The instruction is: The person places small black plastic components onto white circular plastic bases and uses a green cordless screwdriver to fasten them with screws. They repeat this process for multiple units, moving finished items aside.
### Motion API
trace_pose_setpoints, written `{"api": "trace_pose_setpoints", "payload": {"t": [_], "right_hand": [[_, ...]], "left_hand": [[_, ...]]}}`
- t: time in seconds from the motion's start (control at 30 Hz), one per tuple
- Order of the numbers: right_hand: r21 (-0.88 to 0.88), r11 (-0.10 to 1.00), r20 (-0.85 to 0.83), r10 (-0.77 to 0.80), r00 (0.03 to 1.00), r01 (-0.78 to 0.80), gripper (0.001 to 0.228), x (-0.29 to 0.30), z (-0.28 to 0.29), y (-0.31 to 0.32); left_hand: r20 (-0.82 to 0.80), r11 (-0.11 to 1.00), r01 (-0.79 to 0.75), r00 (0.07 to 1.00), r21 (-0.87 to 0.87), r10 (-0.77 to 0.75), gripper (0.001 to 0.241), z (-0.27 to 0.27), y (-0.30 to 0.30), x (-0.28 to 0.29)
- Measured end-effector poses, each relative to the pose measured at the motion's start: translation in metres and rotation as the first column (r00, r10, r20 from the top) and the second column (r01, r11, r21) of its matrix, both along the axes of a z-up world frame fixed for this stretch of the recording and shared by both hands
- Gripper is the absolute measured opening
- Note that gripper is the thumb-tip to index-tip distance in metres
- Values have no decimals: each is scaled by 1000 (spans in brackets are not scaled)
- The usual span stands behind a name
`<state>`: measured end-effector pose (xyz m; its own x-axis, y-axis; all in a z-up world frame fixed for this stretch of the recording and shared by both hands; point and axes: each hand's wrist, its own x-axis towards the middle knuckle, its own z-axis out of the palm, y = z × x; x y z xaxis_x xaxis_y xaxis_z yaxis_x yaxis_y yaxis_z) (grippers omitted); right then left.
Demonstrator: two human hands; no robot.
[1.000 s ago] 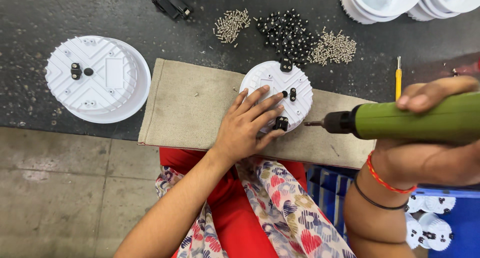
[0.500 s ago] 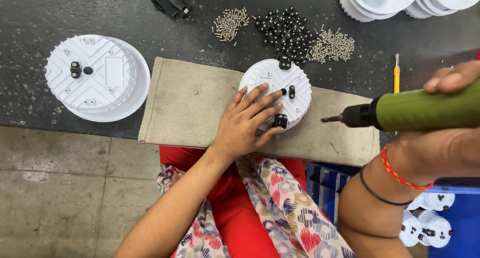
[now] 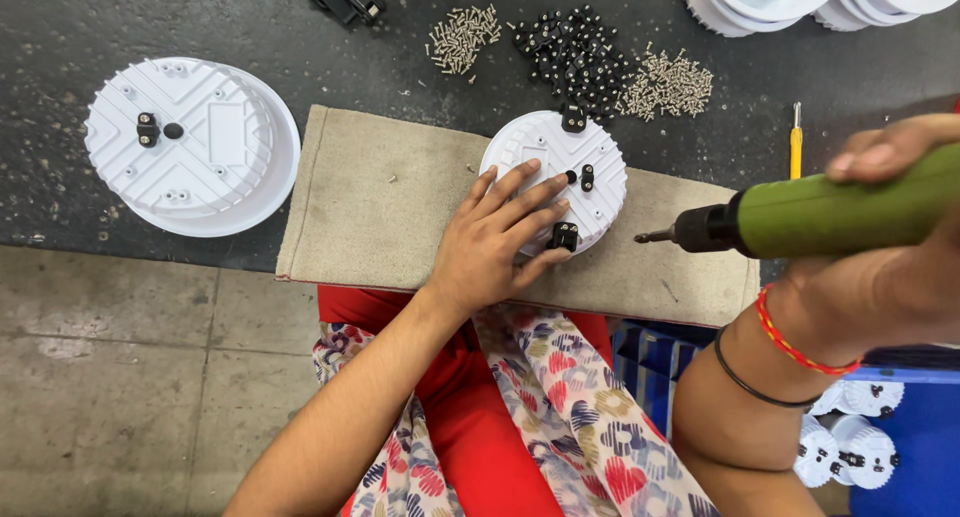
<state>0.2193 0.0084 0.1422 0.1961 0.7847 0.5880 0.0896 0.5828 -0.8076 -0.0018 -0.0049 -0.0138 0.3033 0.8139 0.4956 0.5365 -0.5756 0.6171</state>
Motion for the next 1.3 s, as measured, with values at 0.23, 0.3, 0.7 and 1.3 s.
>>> {"api": "trace_pose_setpoints", "payload": {"t": [0.23, 0.3, 0.7, 1.3], "right_hand": [[46, 999, 17, -15, 1000, 15, 34, -13, -1, 1], [72, 997, 28, -30, 999, 28, 34, -20, -3, 1], [155, 987, 10, -53, 999, 51, 34, -33, -26, 8], [171, 985, 0, -23, 1000, 23, 40, -24, -40, 7]], "left_hand": [[-2, 1000, -6, 1000, -6, 6, 46, 0, 0, 2], [0, 1000, -5, 1000, -4, 5, 46, -1, 0, 2], [-9, 1000, 3, 1000, -13, -3, 47, -1, 1, 1], [-20, 1000, 0, 1000, -15, 0, 48, -3, 0, 2]]}}
